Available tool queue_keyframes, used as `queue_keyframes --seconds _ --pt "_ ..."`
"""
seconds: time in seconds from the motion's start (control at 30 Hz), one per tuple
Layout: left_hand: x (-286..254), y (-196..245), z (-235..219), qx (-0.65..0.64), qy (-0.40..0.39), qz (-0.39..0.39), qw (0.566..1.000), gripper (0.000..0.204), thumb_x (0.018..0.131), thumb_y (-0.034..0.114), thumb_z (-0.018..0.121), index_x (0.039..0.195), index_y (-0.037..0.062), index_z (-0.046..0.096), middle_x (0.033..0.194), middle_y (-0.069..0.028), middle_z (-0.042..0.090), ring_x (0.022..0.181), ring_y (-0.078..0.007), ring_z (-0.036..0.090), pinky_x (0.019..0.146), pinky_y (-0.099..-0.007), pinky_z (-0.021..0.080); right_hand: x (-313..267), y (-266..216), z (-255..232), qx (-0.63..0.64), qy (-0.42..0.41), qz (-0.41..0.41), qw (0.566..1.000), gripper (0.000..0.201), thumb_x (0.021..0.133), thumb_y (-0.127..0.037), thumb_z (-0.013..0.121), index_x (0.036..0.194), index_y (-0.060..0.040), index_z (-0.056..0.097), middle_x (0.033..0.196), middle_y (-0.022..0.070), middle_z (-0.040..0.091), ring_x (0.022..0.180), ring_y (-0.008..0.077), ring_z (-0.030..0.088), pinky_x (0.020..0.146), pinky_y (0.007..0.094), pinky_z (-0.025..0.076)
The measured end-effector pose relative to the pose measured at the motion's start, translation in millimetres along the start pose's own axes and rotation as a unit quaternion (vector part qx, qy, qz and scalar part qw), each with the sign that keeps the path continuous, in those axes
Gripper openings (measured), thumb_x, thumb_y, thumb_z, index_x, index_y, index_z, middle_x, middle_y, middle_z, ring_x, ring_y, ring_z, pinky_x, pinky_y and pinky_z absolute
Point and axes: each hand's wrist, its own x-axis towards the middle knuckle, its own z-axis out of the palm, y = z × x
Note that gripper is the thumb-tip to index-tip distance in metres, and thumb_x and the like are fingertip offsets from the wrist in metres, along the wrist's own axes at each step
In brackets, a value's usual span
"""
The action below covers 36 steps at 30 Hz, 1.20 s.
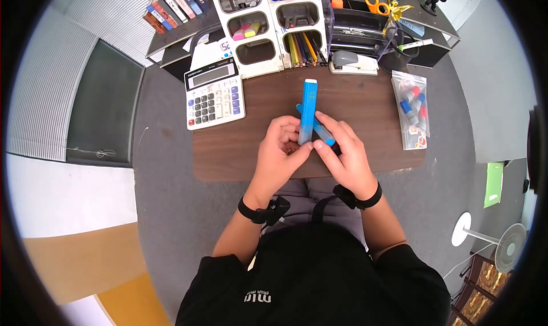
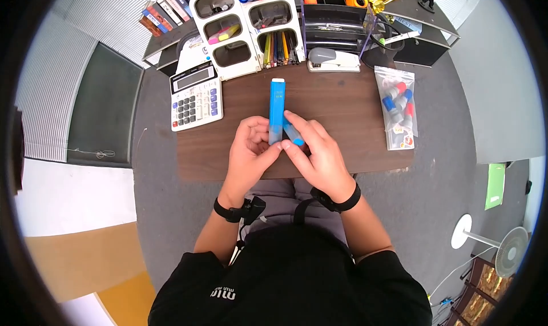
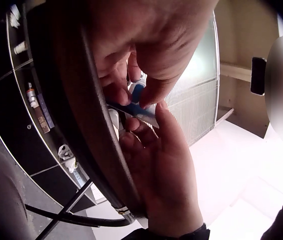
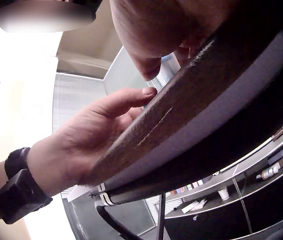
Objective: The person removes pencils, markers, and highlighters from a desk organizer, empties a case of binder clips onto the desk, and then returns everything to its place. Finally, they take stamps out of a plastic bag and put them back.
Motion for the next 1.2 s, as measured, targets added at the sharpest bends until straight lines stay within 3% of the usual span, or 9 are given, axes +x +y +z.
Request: queue_keyframes --seconds 0.1,0.3,0.37,0.57,0.83,1.2 --pt "0.1 3.4 0.3 0.026 -0.013 -0.008 1.0 0.046 0.095 -0.009 0.066 0.135 0.0033 0.048 0.113 -0.0067 0.067 0.099 -0.0113 0.067 0.083 -0.0241 0.054 0.2 -1.6 -0.9 0.014 0.013 0.001 1.0 0.047 0.097 -0.015 0.073 0.141 -0.0054 0.061 0.097 0.0117 0.062 0.074 0.0215 0.062 0.069 0.0332 0.054" --pt "-1.2 6.6 1.4 0.018 -0.016 -0.044 0.999 0.045 0.097 -0.007 0.065 0.137 0.0028 0.047 0.113 -0.0085 0.069 0.101 -0.0136 0.069 0.085 -0.0266 0.056 -0.5 2.7 -0.8 0.039 0.025 -0.003 0.999 0.046 0.094 -0.008 0.073 0.139 -0.0051 0.064 0.109 0.0124 0.064 0.083 0.0206 0.065 0.073 0.0328 0.055" --pt "-1.6 4.2 2.2 0.017 -0.016 -0.003 1.0 0.045 0.098 -0.003 0.067 0.139 0.0005 0.048 0.118 -0.0103 0.07 0.103 -0.0126 0.068 0.085 -0.0262 0.055 1.5 -1.2 -2.0 0.03 0.025 -0.032 0.999 0.048 0.093 -0.006 0.074 0.14 -0.0052 0.063 0.118 0.0138 0.063 0.094 0.0236 0.066 0.078 0.034 0.057" --pt "-2.7 8.6 -0.8 -0.036 -0.028 -0.011 0.999 0.038 0.105 0.004 0.056 0.142 0.0017 0.046 0.132 -0.0152 0.064 0.111 -0.0174 0.068 0.092 -0.0321 0.058 1.8 4.2 0.6 0.01 0.013 -0.052 0.999 0.048 0.089 -0.006 0.077 0.136 -0.0071 0.067 0.122 0.0129 0.063 0.102 0.0297 0.067 0.085 0.0372 0.057" --pt "0.4 4.6 -6.1 -0.075 -0.041 -0.023 0.996 0.038 0.104 0.0 0.057 0.139 0.0033 0.044 0.131 -0.0128 0.062 0.113 -0.0179 0.067 0.093 -0.0313 0.057 2.1 5.9 0.5 -0.002 0.009 -0.061 0.998 0.044 0.087 -0.007 0.08 0.13 -0.0073 0.069 0.12 0.0126 0.064 0.099 0.0285 0.068 0.083 0.0381 0.058" --pt "0.5 2.3 -0.9 -0.048 -0.039 -0.02 0.998 0.047 0.094 -0.013 0.06 0.133 0.0048 0.042 0.126 -0.0111 0.062 0.113 -0.0173 0.068 0.088 -0.0278 0.055 -2.7 5.9 3.5 0.036 0.012 0.011 0.999 0.042 0.088 -0.008 0.08 0.126 -0.0053 0.065 0.105 0.0133 0.071 0.082 0.0231 0.072 0.07 0.0337 0.06"
